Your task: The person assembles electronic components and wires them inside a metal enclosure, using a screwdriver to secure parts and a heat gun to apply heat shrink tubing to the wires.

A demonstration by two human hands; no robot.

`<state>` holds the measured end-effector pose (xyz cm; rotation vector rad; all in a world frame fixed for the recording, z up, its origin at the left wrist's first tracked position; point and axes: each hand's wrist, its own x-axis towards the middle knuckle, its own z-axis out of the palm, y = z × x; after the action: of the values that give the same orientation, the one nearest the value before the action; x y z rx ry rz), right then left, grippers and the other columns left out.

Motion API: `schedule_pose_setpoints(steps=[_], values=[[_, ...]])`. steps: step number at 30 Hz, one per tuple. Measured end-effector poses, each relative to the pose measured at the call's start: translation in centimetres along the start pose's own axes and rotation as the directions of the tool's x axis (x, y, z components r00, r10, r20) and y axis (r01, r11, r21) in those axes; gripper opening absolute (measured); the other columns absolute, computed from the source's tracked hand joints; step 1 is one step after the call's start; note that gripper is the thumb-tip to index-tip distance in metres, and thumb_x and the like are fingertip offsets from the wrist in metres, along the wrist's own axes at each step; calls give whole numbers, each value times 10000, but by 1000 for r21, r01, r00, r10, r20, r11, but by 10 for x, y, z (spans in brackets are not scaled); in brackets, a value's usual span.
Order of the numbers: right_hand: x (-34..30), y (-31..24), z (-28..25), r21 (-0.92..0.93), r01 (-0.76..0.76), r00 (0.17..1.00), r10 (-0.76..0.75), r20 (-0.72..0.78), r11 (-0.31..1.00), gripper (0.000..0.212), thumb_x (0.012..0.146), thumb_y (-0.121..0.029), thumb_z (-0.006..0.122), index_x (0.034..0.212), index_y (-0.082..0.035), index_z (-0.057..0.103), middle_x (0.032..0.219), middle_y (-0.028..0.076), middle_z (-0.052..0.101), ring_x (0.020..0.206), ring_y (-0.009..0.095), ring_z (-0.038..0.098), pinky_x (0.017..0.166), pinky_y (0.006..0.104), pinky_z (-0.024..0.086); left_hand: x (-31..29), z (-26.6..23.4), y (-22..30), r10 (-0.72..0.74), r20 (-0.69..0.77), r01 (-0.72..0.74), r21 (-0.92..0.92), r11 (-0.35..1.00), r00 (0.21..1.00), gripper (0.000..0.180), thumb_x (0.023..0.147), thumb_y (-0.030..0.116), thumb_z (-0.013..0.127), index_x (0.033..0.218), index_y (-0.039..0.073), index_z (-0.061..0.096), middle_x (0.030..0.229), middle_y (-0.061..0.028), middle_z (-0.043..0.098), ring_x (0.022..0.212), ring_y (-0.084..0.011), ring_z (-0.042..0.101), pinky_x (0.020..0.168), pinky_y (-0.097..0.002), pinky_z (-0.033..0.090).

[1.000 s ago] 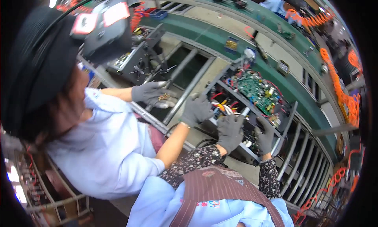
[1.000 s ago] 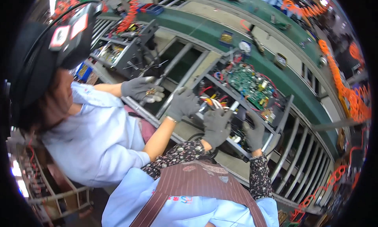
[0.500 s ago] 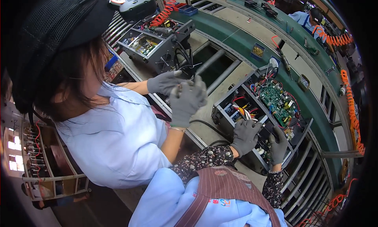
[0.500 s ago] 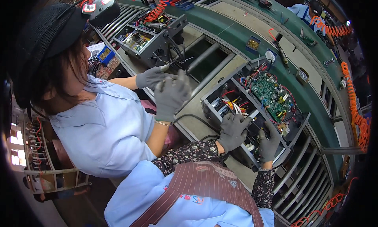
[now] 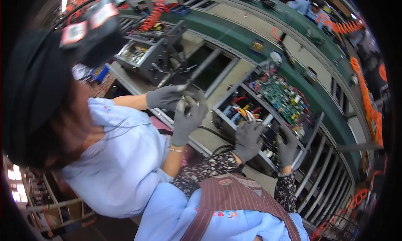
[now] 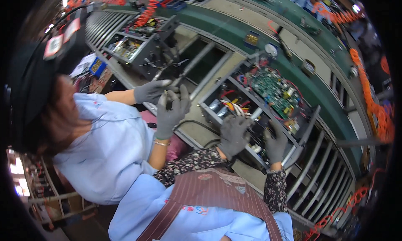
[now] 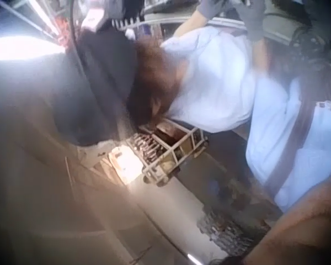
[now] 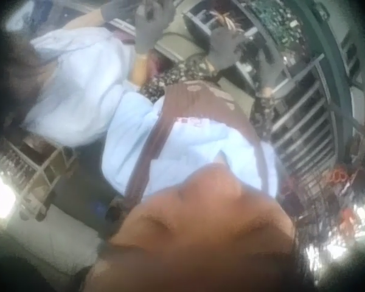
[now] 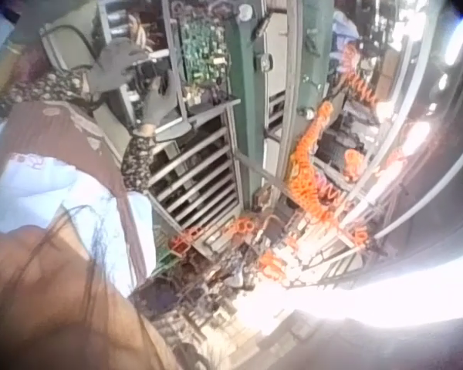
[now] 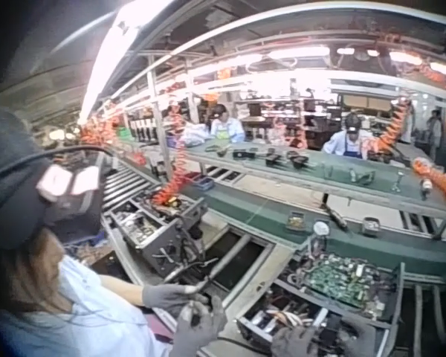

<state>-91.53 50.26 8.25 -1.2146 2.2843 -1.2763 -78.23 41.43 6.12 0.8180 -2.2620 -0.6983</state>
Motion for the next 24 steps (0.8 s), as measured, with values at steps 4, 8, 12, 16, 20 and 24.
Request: schedule_pose_setpoints(steps=[4,8,12,16,20,24], values=[[2,1,3,63,-3,1000,3,-1,998,341,713,-110,600,1039,-16,574,986,125,604,897,182,580,809,285,432,-5,2,-10,39,-92,-37,22,999,995,368,632,145,596,993,84,558,914,-92,503,901,-266,471,881,-407,307],[2,2,1,74,-21,1000,20,14,997,332,701,-18,570,1032,7,567,1014,114,595,926,183,563,842,282,417,-5,2,-8,30,-67,-29,23,999,997,376,646,149,585,1016,83,565,917,-97,506,896,-263,478,882,-406,308],[3,1,-2,62,-55,997,51,51,997,347,704,-25,575,1049,6,561,1027,107,591,937,175,559,847,282,415,0,0,-2,-36,-12,37,55,998,999,357,658,152,584,1011,102,569,905,-98,501,887,-258,478,844,-412,327],[4,1,-3,91,-74,994,67,81,993,361,704,-45,579,1061,7,557,1036,105,589,945,171,555,851,281,411,4,-5,7,-134,79,124,125,984,988,323,673,124,584,995,98,571,900,-99,491,862,-252,478,734,-381,394],[4,4,-1,142,-71,994,58,94,987,355,709,-67,577,1055,12,558,1045,108,585,955,171,549,857,280,405,-10,-2,3,-15,-41,7,-170,985,999,286,693,62,578,979,78,568,904,-102,487,828,-253,488,694,-339,422],[3,8,-2,154,-27,998,18,61,988,347,694,-96,600,1023,8,567,996,113,585,907,180,559,827,280,417,-36,-20,5,0,168,54,-314,948,986,276,701,65,573,976,81,578,924,-106,491,850,-235,500,687,-330,420]])
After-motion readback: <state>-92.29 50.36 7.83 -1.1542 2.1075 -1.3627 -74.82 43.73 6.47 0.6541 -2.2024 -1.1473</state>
